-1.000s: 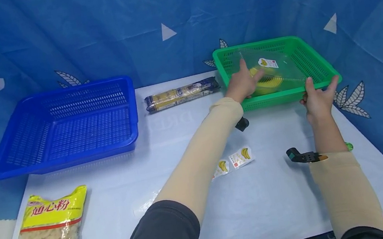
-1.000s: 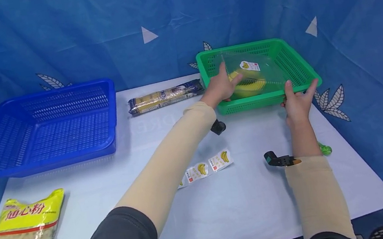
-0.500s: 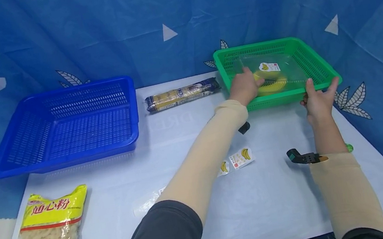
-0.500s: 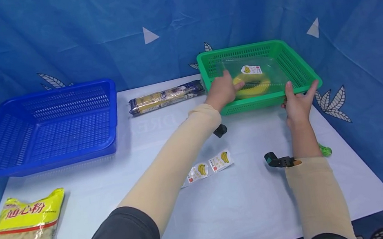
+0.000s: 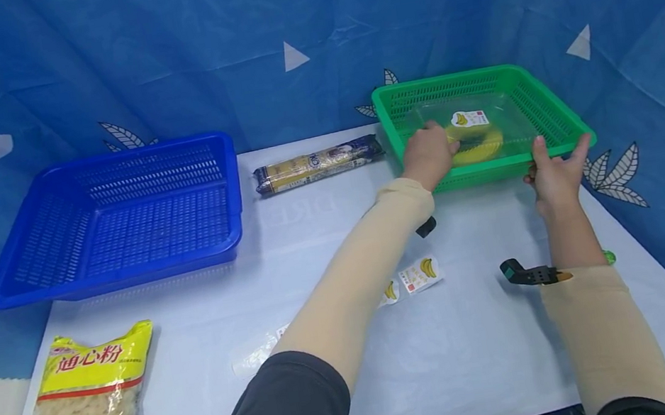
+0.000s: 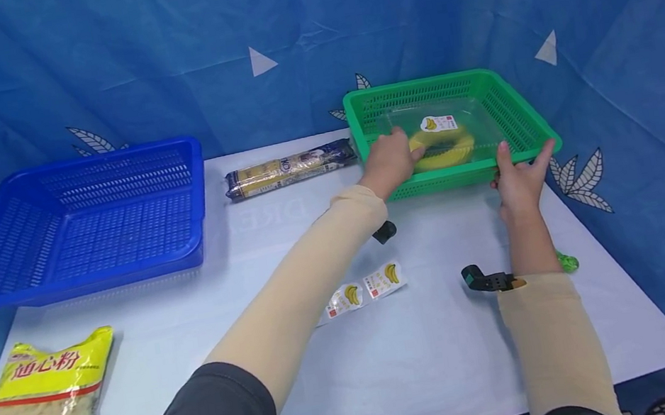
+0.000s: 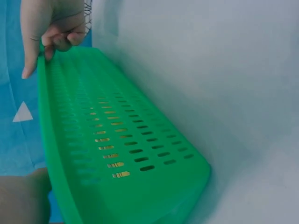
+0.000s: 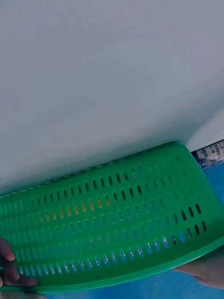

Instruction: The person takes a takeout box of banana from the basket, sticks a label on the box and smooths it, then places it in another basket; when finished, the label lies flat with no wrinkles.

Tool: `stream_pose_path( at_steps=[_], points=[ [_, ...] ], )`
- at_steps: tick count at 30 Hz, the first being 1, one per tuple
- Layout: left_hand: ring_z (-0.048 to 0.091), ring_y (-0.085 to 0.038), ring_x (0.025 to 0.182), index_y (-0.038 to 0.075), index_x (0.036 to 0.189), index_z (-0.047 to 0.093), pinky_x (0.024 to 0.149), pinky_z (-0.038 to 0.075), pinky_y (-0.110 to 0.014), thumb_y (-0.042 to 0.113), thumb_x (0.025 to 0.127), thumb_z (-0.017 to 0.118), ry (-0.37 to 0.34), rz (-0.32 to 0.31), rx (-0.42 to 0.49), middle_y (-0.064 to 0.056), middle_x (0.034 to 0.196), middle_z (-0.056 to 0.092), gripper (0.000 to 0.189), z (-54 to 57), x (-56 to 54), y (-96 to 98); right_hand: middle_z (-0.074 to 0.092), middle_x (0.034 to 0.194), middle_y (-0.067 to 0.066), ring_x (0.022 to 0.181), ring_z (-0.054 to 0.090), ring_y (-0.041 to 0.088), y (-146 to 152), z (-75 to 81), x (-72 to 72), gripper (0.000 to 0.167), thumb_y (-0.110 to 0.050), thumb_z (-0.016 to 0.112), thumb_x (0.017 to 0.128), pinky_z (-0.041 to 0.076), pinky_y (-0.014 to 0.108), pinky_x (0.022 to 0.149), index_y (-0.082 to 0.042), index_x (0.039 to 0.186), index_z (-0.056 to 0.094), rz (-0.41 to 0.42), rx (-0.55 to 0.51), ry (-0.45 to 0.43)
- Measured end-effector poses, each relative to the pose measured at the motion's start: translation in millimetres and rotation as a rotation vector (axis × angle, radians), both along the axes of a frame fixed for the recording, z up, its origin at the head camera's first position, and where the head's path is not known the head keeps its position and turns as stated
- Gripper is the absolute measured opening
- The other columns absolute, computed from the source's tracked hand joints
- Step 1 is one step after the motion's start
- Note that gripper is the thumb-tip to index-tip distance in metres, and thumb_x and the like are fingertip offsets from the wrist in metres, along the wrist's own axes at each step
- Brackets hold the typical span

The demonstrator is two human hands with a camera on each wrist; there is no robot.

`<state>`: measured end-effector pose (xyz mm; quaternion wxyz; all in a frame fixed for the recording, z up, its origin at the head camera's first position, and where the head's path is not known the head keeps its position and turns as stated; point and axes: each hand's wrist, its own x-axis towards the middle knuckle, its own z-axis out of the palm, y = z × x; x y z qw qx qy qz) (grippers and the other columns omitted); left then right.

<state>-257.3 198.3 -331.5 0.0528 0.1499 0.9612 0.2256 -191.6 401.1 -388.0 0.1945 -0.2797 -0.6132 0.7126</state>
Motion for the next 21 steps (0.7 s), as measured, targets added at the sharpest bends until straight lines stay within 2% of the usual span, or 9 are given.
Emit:
stream_pose_path(
  at_steps=[4, 7, 10, 12, 14, 16, 18, 19, 21],
  points=[
    [0.070, -0.013, 0.082, 0.010, 0.152, 0.034, 0.065, 0.054, -0.024, 0.049, 0.102, 0.047, 0.024, -0.048, 0.045, -0.004, 0.103, 0.072, 0.064, 1.0, 1.2, -3.0, 0.051, 0.082, -0.007, 0.063, 0.046, 0.008, 1, 1.5, -0.6, 0.099, -0.051, 0.059, 0.090, 0.048, 0.020, 0.056, -0.053, 0.150, -0.020, -0.002, 0.029, -0.056],
    [0.067, -0.015, 0.107, 0.014, 0.155, 0.028, 0.082, 0.055, -0.025, 0.051, 0.102, 0.044, 0.051, -0.107, 0.077, -0.007, 0.128, 0.064, 0.066, 6.2, 6.7, -8.5, 0.050, 0.082, -0.008, 0.065, 0.047, 0.008, 1, 3.2, -0.1, 0.096, -0.053, 0.056, 0.092, 0.048, 0.019, 0.058, -0.052, 0.150, -0.020, 0.004, 0.068, -0.104],
    [0.048, -0.019, 0.137, 0.020, 0.158, 0.022, 0.106, 0.046, -0.029, 0.056, 0.102, 0.039, 0.082, -0.167, 0.088, -0.007, 0.154, 0.042, 0.069, 14.4, 15.1, -15.8, 0.047, 0.085, -0.008, 0.062, 0.046, 0.008, 1, 5.6, 1.0, 0.089, -0.054, 0.050, 0.095, 0.047, 0.020, 0.057, -0.049, 0.152, -0.018, 0.025, 0.134, -0.157],
    [0.036, -0.019, 0.146, 0.024, 0.159, 0.019, 0.114, 0.039, -0.031, 0.058, 0.101, 0.037, 0.109, -0.209, 0.095, -0.005, 0.161, 0.032, 0.070, 20.6, 22.2, -21.3, 0.052, 0.108, -0.005, 0.062, 0.045, 0.008, 1, 7.3, 3.6, 0.084, -0.055, 0.044, 0.097, 0.047, 0.021, 0.057, -0.046, 0.154, -0.016, 0.044, 0.204, -0.202],
    [0.030, -0.017, 0.149, 0.027, 0.159, 0.017, 0.116, 0.038, -0.032, 0.060, 0.101, 0.036, 0.138, -0.243, 0.098, -0.003, 0.163, 0.027, 0.070, 27.3, 30.2, -28.4, 0.043, 0.141, 0.002, 0.066, 0.046, 0.008, 0, 9.5, 6.8, 0.080, -0.058, 0.039, 0.098, 0.047, 0.024, 0.060, -0.044, 0.155, -0.015, 0.052, 0.281, -0.262],
    [0.029, -0.017, 0.149, 0.029, 0.159, 0.018, 0.114, 0.040, -0.033, 0.060, 0.101, 0.036, 0.185, -0.274, 0.094, -0.002, 0.162, 0.028, 0.069, 33.9, 38.9, -37.8, 0.012, 0.164, 0.002, 0.094, 0.058, 0.012, -4, 13.2, 11.7, 0.078, -0.059, 0.036, 0.098, 0.053, 0.028, 0.080, -0.043, 0.155, -0.015, 0.057, 0.339, -0.304],
    [0.029, -0.017, 0.149, 0.030, 0.159, 0.020, 0.112, 0.042, -0.033, 0.060, 0.101, 0.035, 0.234, -0.295, 0.087, -0.001, 0.162, 0.029, 0.067, 40.0, 48.0, -50.2, -0.003, 0.168, -0.001, 0.127, 0.050, 0.019, -10, 17.2, 16.8, 0.076, -0.061, 0.035, 0.097, 0.048, 0.035, 0.101, -0.044, 0.155, -0.012, 0.051, 0.384, -0.323],
    [0.029, -0.017, 0.149, 0.030, 0.159, 0.021, 0.112, 0.042, -0.033, 0.060, 0.101, 0.035, 0.261, -0.304, 0.083, -0.001, 0.161, 0.029, 0.067, 42.5, 52.5, -57.6, 0.000, 0.167, 0.000, 0.135, 0.043, 0.018, -14, 19.7, 19.5, 0.075, -0.061, 0.035, 0.098, 0.044, 0.036, 0.105, -0.044, 0.155, -0.010, 0.046, 0.405, -0.323],
    [0.030, -0.019, 0.148, 0.029, 0.158, 0.023, 0.112, 0.041, -0.034, 0.058, 0.102, 0.036, 0.320, -0.310, 0.087, -0.002, 0.160, 0.031, 0.065, 45.7, 61.1, -74.2, 0.037, 0.152, 0.006, 0.128, 0.050, 0.015, -22, 24.3, 24.8, 0.072, -0.061, 0.037, 0.098, 0.046, 0.031, 0.100, -0.044, 0.155, -0.002, 0.049, 0.464, -0.296]
  ],
)
